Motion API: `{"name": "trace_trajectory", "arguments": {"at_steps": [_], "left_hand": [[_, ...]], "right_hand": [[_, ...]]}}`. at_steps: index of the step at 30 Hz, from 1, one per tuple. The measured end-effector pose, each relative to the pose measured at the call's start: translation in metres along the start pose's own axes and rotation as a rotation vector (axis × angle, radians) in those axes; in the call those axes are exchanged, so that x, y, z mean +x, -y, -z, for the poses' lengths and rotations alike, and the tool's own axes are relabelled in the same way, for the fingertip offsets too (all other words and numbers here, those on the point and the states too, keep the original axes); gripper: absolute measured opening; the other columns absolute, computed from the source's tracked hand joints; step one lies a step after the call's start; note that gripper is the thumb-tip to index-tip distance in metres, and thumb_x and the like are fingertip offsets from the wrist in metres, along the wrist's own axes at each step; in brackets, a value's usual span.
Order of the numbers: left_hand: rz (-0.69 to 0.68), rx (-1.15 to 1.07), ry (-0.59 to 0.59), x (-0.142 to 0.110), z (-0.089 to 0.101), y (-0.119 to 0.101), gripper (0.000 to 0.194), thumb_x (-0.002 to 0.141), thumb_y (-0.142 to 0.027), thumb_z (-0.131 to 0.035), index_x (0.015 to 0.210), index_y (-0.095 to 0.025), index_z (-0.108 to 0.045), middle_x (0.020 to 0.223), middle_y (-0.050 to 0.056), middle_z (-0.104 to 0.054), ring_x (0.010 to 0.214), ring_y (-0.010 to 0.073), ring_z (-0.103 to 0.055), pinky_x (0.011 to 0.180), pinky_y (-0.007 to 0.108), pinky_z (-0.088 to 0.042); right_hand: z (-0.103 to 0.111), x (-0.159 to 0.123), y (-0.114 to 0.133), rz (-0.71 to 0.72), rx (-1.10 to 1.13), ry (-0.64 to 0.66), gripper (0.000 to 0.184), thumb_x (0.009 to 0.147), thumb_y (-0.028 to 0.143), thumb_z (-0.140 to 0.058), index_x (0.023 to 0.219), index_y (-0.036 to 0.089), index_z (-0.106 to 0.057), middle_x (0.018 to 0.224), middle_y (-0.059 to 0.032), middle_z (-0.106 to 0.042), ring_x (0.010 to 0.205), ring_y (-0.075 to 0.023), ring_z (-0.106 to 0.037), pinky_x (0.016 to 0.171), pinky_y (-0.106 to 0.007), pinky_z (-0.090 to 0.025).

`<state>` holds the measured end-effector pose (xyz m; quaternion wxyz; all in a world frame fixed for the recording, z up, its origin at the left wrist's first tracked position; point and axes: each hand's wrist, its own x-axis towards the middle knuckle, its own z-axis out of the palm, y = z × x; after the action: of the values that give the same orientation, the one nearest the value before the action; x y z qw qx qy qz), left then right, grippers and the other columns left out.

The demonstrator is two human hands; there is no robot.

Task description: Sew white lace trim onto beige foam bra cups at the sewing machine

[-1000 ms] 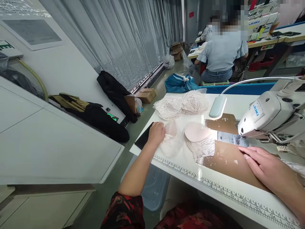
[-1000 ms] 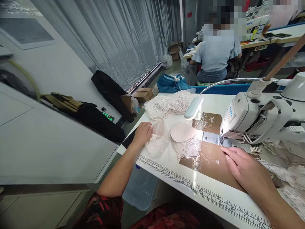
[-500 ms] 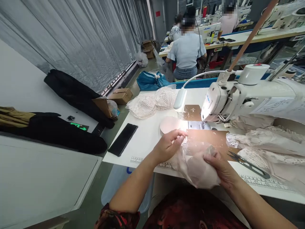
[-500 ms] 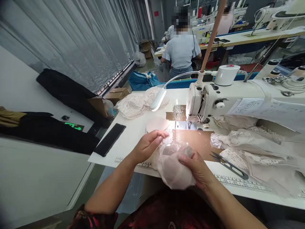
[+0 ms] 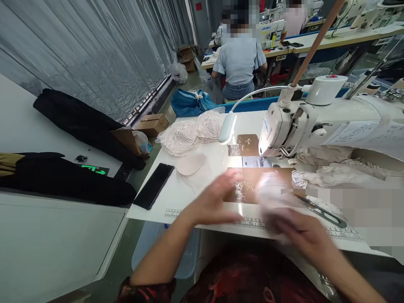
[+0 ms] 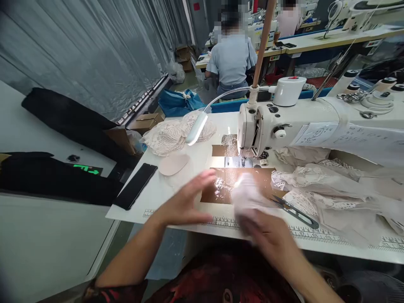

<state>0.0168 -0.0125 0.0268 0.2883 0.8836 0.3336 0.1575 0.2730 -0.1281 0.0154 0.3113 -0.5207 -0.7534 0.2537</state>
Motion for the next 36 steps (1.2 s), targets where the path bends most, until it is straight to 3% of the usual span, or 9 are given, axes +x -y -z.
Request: {"name": "trace_trajectory", "arguments": {"at_steps": [2, 4, 9, 13, 17, 23, 27, 32, 36], "left_hand": [[-0.142, -0.221, 0.212, 0.005, -0.009, -0.022, 0.067, 0.079, -0.036, -0.072, 0.139, -0.023, -0.046, 0.134, 0.009, -0.059, 0.121, 0.0235, -0.058, 0.101, 0.032, -0.047], [-0.098, -0.268, 0.219, 0.005, -0.015, -0.028, 0.038, 0.085, -0.024, -0.061, 0.123, -0.024, -0.06, 0.113, 0.004, -0.07, 0.101, 0.0192, -0.066, 0.088, 0.027, -0.051], [0.303, -0.08, -0.307, -0.011, -0.019, -0.001, 0.018, 0.084, -0.017, -0.053, 0.091, -0.016, -0.069, 0.087, 0.006, -0.07, 0.082, 0.0217, -0.064, 0.073, 0.031, -0.049], [0.177, -0.814, 0.062, -0.014, -0.031, -0.011, 0.044, 0.093, -0.049, -0.048, 0.121, -0.018, -0.062, 0.087, 0.008, -0.069, 0.074, 0.0187, -0.064, 0.07, 0.031, -0.05], [0.006, -1.251, 0.349, -0.01, -0.041, -0.027, 0.101, 0.079, -0.063, -0.064, 0.154, -0.028, -0.006, 0.107, 0.013, -0.066, 0.076, 0.0173, -0.065, 0.074, 0.033, -0.05], [0.274, -0.968, 0.0, -0.013, -0.038, -0.016, 0.092, 0.07, -0.042, -0.08, 0.148, -0.026, -0.034, 0.105, 0.006, -0.061, 0.087, 0.0165, -0.059, 0.08, 0.028, -0.047], [0.285, -1.165, 0.079, -0.016, -0.045, -0.016, 0.048, 0.07, -0.032, -0.076, 0.114, -0.013, -0.066, 0.093, 0.006, -0.066, 0.086, 0.0196, -0.06, 0.078, 0.028, -0.046], [0.511, -1.26, -0.099, -0.019, -0.056, -0.019, 0.016, 0.065, -0.016, -0.067, 0.08, -0.01, -0.069, 0.07, 0.001, -0.063, 0.066, 0.0126, -0.056, 0.065, 0.023, -0.045], [0.615, -1.428, -0.298, -0.015, -0.065, -0.023, 0.008, 0.061, -0.013, -0.063, 0.069, -0.012, -0.064, 0.062, -0.001, -0.06, 0.057, 0.0088, -0.053, 0.057, 0.019, -0.043]], "right_hand": [[-0.015, 0.021, -0.002, 0.077, 0.066, 0.1, 0.032, 0.097, 0.031, -0.041, 0.081, 0.022, -0.067, 0.071, 0.0015, -0.069, 0.059, -0.0133, -0.063, 0.054, -0.024, -0.05], [-0.018, 0.029, -0.004, 0.111, 0.034, 0.015, 0.025, 0.093, 0.028, -0.046, 0.08, 0.024, -0.067, 0.073, 0.0001, -0.072, 0.064, -0.0162, -0.067, 0.058, -0.026, -0.051], [0.002, 0.023, -0.013, -0.1, -0.191, -0.421, 0.006, 0.081, 0.03, -0.06, 0.078, 0.026, -0.062, 0.079, -0.0021, -0.071, 0.067, -0.0192, -0.066, 0.059, -0.029, -0.049], [-0.004, 0.037, -0.016, -0.263, 0.116, -0.223, 0.011, 0.082, 0.034, -0.059, 0.077, 0.024, -0.061, 0.076, -0.0011, -0.066, 0.066, -0.018, -0.061, 0.059, -0.028, -0.047], [-0.022, 0.047, -0.02, -0.359, 0.753, 0.12, 0.025, 0.08, 0.043, -0.063, 0.091, 0.021, -0.069, 0.08, -0.0032, -0.069, 0.075, -0.0208, -0.063, 0.065, -0.031, -0.05], [-0.03, 0.037, -0.016, -0.533, 1.139, 0.169, 0.021, 0.067, 0.035, -0.078, 0.083, 0.022, -0.071, 0.077, -0.002, -0.07, 0.07, -0.0189, -0.062, 0.067, -0.031, -0.05], [-0.028, 0.038, -0.011, -0.542, 1.138, 0.048, 0.024, 0.06, 0.024, -0.083, 0.068, 0.021, -0.06, 0.065, 0.0026, -0.062, 0.059, -0.0129, -0.054, 0.054, -0.024, -0.045], [-0.031, 0.039, -0.012, -0.601, 1.12, -0.287, 0.049, 0.051, 0.028, -0.088, 0.063, 0.023, -0.041, 0.055, 0.0085, -0.046, 0.044, -0.0067, -0.038, 0.04, -0.019, -0.034], [-0.034, 0.038, -0.019, -0.58, 1.05, -0.292, 0.034, 0.062, 0.043, -0.083, 0.074, 0.023, -0.057, 0.065, 0.003, -0.058, 0.052, -0.0107, -0.049, 0.047, -0.022, -0.041]]}}
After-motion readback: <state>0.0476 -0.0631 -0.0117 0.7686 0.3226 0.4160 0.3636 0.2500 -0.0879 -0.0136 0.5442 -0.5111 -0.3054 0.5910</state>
